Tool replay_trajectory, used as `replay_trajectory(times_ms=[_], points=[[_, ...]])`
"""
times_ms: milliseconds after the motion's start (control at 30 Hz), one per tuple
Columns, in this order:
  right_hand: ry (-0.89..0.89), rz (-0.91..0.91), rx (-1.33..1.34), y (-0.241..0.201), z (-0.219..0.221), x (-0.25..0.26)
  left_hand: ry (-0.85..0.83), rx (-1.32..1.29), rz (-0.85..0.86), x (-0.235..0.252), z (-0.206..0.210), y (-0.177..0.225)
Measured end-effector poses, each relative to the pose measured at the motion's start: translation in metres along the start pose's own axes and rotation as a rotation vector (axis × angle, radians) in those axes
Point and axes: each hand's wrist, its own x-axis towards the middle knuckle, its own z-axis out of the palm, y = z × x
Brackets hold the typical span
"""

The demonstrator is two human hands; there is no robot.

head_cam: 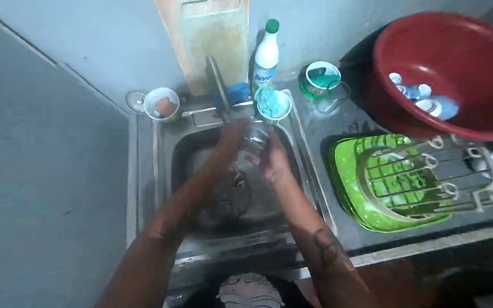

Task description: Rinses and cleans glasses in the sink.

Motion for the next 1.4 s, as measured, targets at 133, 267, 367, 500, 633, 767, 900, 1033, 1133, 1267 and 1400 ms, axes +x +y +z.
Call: replay_trajectory(times_ms=[133, 267, 367, 500, 633, 767, 900, 1033, 1133, 1267, 1400], points=[[0.105, 0.287, 0.317, 0.023, 0.005, 0.019, -0.076, 0.331, 0.138, -0.013, -0.017, 0.014], [0.013, 0.276, 0.369, 0.041, 0.017, 0.026, 0.048, 0.219, 0.167, -0.023, -0.064, 0.004], [-0.059, 0.261, 0.408, 0.037, 0.025, 0.029, 0.128, 0.326, 0.107, -0.039, -0.098, -0.014], [-0.037, 0.313, 0.298, 0.03, 0.03, 0.032, -0.071, 0.734, -0.06, -0.078, -0.101, -0.045], [-0.137, 0.204, 0.229, 0.041, 0.02, 0.029, -0.249, 0.974, -0.141, -0.091, -0.075, -0.071], [-0.209, 0.255, 0.035, 0.027, 0.032, 0.043, -0.22, 0.727, -0.182, -0.08, -0.068, -0.085], [-0.337, 0.02, -0.493, 0.004, 0.045, 0.023, -0.157, 0.345, -0.253, -0.062, -0.069, -0.087], [-0.434, -0.478, -1.072, -0.003, 0.043, -0.005, -0.159, 0.343, -0.11, -0.041, -0.076, -0.104], [-0.359, -0.523, -1.445, -0.013, 0.03, -0.035, -0.203, 0.792, -0.016, -0.05, -0.074, -0.089], [-0.269, -0.501, -1.633, 0.013, -0.007, -0.023, -0.171, 0.623, -0.061, -0.049, -0.068, -0.092], [-0.287, -0.523, -1.75, 0.061, -0.031, -0.01, -0.117, 0.849, -0.073, -0.049, -0.058, -0.087]])
